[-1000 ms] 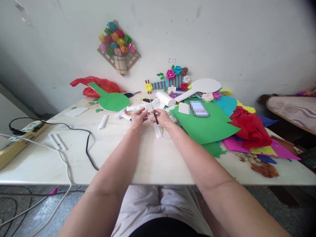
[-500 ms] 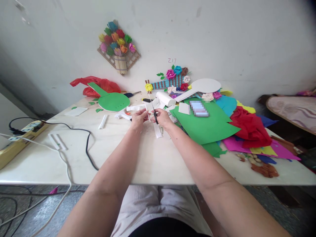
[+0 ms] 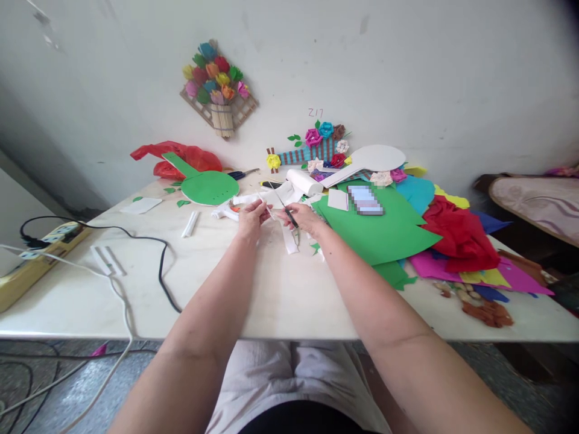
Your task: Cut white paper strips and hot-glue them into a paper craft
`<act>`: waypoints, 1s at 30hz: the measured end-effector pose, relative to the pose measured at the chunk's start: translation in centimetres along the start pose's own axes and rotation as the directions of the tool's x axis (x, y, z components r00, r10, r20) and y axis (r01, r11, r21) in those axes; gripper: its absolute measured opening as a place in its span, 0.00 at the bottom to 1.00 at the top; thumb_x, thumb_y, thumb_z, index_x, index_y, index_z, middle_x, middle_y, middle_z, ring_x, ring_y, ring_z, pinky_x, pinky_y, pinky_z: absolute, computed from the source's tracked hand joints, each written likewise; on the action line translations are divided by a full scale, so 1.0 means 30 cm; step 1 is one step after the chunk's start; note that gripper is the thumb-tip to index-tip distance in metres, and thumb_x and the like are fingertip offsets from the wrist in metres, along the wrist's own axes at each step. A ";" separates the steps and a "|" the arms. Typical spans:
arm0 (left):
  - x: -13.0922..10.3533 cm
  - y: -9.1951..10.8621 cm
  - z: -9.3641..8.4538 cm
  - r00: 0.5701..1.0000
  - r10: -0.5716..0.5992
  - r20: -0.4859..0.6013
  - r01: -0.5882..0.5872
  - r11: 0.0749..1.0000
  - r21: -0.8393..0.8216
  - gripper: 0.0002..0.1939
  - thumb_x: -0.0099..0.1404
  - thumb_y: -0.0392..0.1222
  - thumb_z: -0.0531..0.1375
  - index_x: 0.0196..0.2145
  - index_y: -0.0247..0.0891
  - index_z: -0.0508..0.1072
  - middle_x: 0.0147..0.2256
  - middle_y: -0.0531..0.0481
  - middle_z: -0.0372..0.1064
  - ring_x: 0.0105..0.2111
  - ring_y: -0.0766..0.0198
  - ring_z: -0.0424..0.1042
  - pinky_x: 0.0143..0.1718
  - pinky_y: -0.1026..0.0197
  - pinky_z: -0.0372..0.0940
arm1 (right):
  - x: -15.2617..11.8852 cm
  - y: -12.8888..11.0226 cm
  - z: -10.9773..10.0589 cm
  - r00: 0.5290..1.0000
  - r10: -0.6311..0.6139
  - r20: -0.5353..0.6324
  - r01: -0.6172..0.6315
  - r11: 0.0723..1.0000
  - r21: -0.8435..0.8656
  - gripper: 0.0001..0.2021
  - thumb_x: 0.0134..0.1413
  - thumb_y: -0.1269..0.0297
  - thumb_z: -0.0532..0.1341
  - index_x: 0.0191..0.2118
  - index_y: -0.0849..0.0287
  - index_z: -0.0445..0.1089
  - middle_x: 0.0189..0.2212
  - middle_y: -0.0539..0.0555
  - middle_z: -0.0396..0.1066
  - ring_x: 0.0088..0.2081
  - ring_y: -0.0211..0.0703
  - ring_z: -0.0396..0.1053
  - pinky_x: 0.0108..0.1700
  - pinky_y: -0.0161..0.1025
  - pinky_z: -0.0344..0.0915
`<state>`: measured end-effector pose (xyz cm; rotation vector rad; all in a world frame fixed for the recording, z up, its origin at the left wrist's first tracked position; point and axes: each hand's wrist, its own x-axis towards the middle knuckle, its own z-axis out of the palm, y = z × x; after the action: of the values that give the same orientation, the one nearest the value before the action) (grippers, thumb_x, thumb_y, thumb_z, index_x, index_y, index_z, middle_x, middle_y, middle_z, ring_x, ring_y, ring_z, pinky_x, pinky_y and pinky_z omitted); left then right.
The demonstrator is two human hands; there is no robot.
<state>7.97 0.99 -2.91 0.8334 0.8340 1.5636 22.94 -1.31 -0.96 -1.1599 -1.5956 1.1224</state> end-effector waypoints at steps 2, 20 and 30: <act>-0.001 0.010 -0.001 1.000 0.005 -0.026 -0.006 1.000 -0.029 0.09 0.51 0.34 0.63 0.31 0.33 0.68 0.25 0.50 0.72 0.20 0.73 0.67 0.26 0.69 0.63 | 0.006 0.020 -0.025 0.996 -0.076 0.056 0.082 0.989 -0.123 0.14 0.38 0.58 0.66 0.31 0.61 0.70 0.18 0.46 0.65 0.20 0.33 0.62 0.21 0.29 0.58; 0.017 0.035 -0.022 0.991 0.003 -0.132 -0.034 0.971 -0.236 0.09 0.54 0.33 0.62 0.34 0.37 0.66 0.28 0.52 0.72 0.21 0.75 0.68 0.28 0.70 0.66 | -0.040 -0.030 -0.113 0.965 -0.229 0.129 0.230 0.501 -0.834 0.20 0.35 0.49 0.65 0.38 0.49 0.74 0.30 0.46 0.74 0.32 0.39 0.68 0.31 0.32 0.56; 0.029 0.029 -0.024 0.987 -0.006 -0.163 -0.033 0.970 -0.240 0.08 0.55 0.33 0.62 0.33 0.37 0.67 0.28 0.52 0.72 0.22 0.74 0.69 0.29 0.70 0.65 | -0.036 -0.031 -0.123 0.948 -0.278 0.158 0.265 0.410 -0.873 0.19 0.37 0.49 0.64 0.38 0.49 0.75 0.30 0.48 0.75 0.33 0.41 0.69 0.31 0.33 0.56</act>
<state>6.80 1.68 -2.46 0.5415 0.7355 1.7225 26.49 -1.83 0.69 -1.4260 -2.3596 -0.0702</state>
